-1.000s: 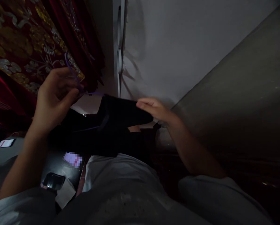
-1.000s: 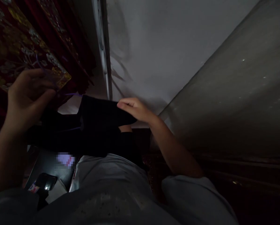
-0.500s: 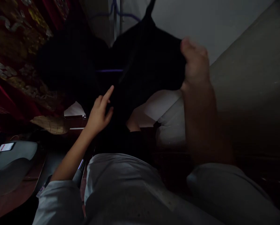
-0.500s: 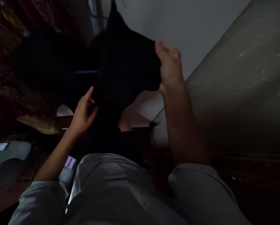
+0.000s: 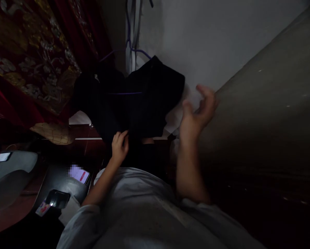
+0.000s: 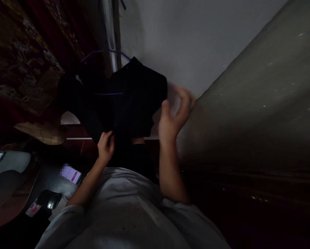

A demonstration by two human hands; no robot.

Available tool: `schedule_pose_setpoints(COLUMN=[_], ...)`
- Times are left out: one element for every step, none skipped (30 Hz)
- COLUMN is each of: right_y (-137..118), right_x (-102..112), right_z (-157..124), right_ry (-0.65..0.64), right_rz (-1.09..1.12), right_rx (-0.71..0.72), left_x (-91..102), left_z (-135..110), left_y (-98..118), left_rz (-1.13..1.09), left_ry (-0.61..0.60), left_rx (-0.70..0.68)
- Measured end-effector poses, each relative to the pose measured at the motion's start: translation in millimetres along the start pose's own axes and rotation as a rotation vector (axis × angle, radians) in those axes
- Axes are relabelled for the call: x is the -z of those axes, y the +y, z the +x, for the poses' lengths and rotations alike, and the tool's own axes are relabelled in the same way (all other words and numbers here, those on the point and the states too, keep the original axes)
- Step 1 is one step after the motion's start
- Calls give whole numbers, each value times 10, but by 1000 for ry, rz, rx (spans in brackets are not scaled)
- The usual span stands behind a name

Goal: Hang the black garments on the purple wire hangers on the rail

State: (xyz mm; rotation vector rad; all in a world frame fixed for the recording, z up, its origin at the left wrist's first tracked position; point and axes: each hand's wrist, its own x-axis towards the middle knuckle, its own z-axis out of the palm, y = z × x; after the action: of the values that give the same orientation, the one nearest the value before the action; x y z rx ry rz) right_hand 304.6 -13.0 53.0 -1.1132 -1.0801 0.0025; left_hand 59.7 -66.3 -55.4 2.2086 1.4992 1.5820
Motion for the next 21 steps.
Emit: schedule_pose_setpoints(right_y=[-67, -136, -200, -252, -289, -311, -320, -317, -309, -298, -289, -282, -279, -280, -284, -291, -298, -307, -316, -325, -333], right_x=[17, 22, 15, -3, -29, -56, -79, -94, -98, -90, -71, -45, -16, 12, 34, 47, 51, 45, 32, 14, -5], right_z=[-247, -492, -717, -904, -1045, -1136, -1182, -1190, -1172, -1139, -1100, -1063, -1033, -1012, -1001, -998, -1003, -1012, -1023, -1035, -1047], right_ry=[11, -100, -321, -614, -791, -922, -977, -973, -953, -944, -954, -974, -998, -1020, -1036, -1045, -1044, -1034, -1017, -993, -964], right_rz=[56, 116, 175, 234, 251, 251, 232, 201, 172, 149, 133, 121, 114, 112, 115, 124, 140, 160, 183, 208, 235], right_rx=[-72, -180, -288, -374, -432, -467, -479, -475, -464, -450, -436, -424, -417, -417, -424, -438, -457, -480, -504, -527, -544], left_x=[-53, -100, -139, -165, -179, -181, -173, -160, -144, -130, -120, -116, -117, -123, -132, -142, -150, -155, -156, -153, -147], left_z=[-87, -156, -205, -237, -253, -256, -250, -238, -224, -211, -202, -199, -201, -209, -221, -235, -248, -258, -265, -268, -266], left_y=[30, 72, 121, 173, 226, 275, 319, 355, 383, 405, 421, 433, 441, 448, 455, 462, 470, 480, 491, 505, 519], left_rz=[-82, -156, -216, -260, -287, -296, -293, -287, -285, -287, -294, -303, -310, -315, -317, -319, -322, -329, -341, -357, -376], left_ry=[87, 170, 244, 295, 311, 296, 268, 229, 187, 155, 140, 134, 131, 125, 119, 114, 109, 109, 115, 125, 138], left_rx=[11, 49, 104, 162, 207, 221, 205, 165, 118, 79, 56, 52, 60, 77, 99, 122, 146, 164, 175, 177, 174])
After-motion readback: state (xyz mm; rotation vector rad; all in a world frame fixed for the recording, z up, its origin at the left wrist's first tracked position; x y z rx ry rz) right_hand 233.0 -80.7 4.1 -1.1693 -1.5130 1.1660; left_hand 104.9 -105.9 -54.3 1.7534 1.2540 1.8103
